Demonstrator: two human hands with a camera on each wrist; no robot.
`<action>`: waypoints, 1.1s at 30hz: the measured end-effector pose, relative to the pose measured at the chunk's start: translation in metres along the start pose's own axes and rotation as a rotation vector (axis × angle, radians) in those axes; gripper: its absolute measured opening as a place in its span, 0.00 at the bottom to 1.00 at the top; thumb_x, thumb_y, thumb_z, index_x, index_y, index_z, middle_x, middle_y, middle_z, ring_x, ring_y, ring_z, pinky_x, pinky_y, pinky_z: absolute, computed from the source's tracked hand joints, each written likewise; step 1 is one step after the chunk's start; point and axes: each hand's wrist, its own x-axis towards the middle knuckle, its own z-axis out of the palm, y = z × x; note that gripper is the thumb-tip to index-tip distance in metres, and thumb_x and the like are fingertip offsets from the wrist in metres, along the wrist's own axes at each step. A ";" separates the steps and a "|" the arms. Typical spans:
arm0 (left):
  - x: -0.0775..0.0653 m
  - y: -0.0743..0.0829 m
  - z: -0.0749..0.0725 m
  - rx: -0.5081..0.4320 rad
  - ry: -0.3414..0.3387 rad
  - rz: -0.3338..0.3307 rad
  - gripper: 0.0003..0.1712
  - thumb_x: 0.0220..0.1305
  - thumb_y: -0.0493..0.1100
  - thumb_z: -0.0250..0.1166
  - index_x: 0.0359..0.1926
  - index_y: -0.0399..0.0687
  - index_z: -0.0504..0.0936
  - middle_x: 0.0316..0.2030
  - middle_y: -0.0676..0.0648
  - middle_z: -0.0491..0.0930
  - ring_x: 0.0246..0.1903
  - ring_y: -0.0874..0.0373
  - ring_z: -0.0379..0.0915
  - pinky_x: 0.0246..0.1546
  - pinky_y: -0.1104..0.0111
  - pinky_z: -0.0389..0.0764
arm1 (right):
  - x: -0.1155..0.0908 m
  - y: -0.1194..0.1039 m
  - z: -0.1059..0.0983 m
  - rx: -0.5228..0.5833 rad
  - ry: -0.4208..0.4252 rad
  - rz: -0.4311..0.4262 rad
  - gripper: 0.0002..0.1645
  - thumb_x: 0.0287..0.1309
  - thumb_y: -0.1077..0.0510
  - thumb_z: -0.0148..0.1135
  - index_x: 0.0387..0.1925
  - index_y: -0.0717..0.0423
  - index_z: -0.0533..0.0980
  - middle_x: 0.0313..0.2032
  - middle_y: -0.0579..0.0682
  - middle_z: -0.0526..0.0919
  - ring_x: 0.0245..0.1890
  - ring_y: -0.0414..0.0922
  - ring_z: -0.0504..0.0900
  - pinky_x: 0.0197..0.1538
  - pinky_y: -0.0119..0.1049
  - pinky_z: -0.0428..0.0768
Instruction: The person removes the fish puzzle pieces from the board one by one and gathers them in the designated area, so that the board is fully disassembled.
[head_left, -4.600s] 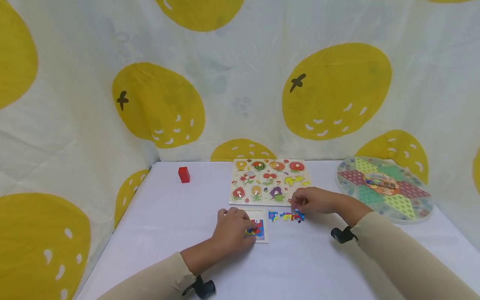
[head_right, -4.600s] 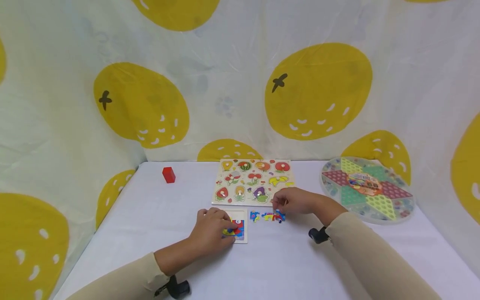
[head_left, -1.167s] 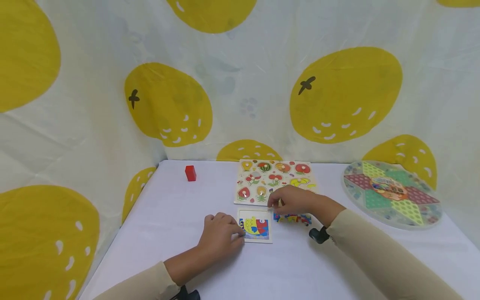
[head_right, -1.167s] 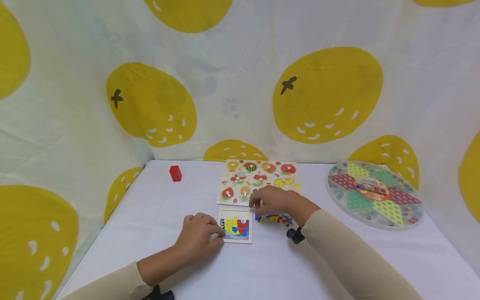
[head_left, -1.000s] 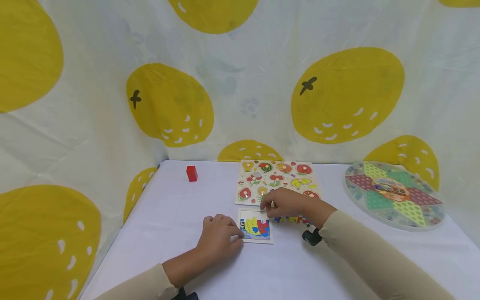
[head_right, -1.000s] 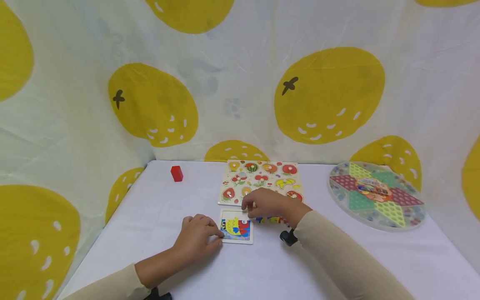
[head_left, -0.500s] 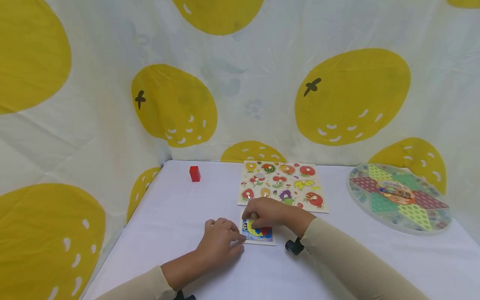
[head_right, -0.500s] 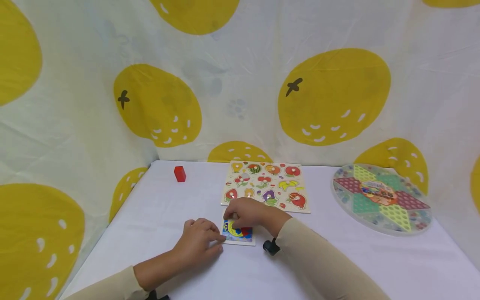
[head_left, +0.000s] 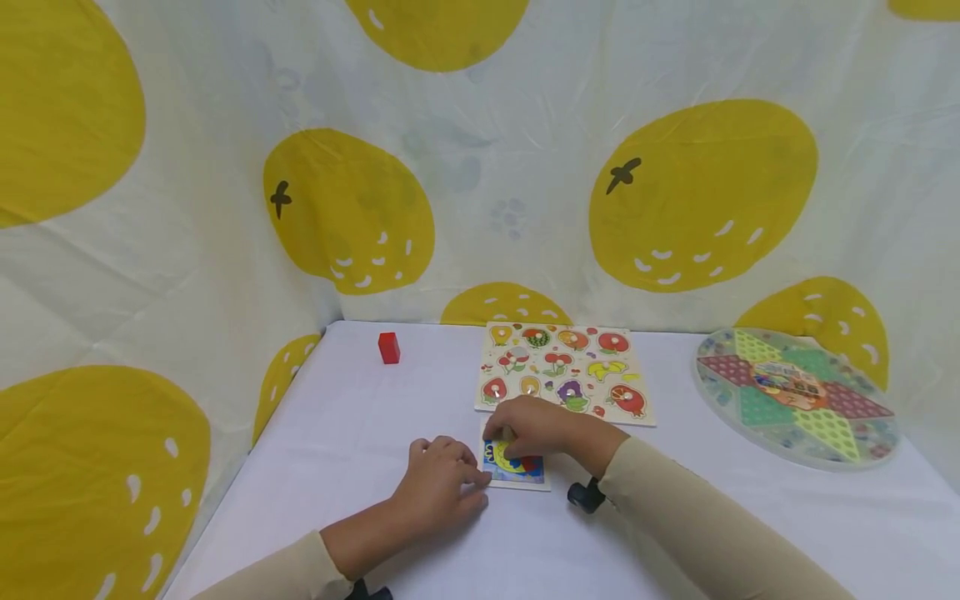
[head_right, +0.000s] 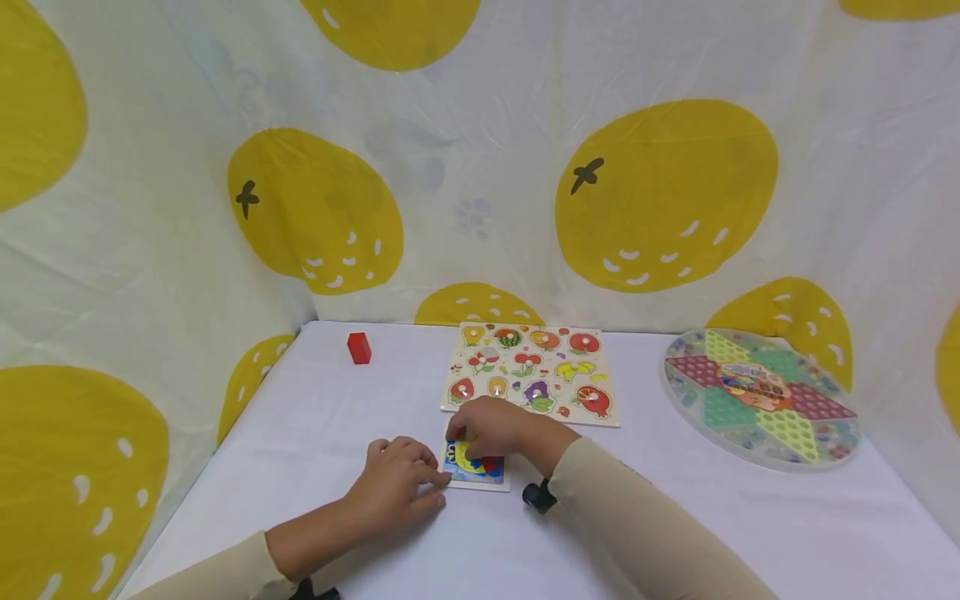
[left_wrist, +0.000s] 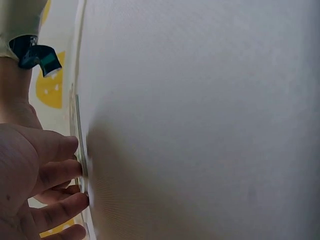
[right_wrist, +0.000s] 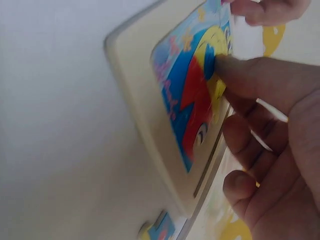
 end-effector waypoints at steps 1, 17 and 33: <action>0.000 0.000 0.000 0.003 -0.002 0.002 0.16 0.63 0.59 0.77 0.51 0.71 0.94 0.44 0.61 0.83 0.55 0.58 0.73 0.56 0.42 0.68 | 0.000 -0.001 0.000 -0.001 -0.001 0.008 0.19 0.62 0.56 0.79 0.54 0.40 0.89 0.44 0.33 0.85 0.44 0.35 0.80 0.52 0.33 0.81; 0.002 0.002 -0.003 0.060 -0.035 0.018 0.18 0.62 0.60 0.78 0.52 0.69 0.94 0.44 0.59 0.83 0.56 0.57 0.72 0.54 0.45 0.68 | 0.006 -0.010 0.006 0.032 -0.001 0.127 0.18 0.57 0.60 0.82 0.47 0.40 0.87 0.39 0.35 0.85 0.41 0.37 0.81 0.51 0.36 0.85; 0.003 0.007 -0.011 0.057 -0.052 0.014 0.18 0.61 0.60 0.78 0.51 0.67 0.94 0.43 0.58 0.83 0.55 0.57 0.72 0.55 0.44 0.68 | 0.003 -0.010 0.005 0.026 0.004 0.121 0.18 0.59 0.59 0.81 0.44 0.35 0.83 0.40 0.33 0.83 0.42 0.37 0.80 0.54 0.37 0.83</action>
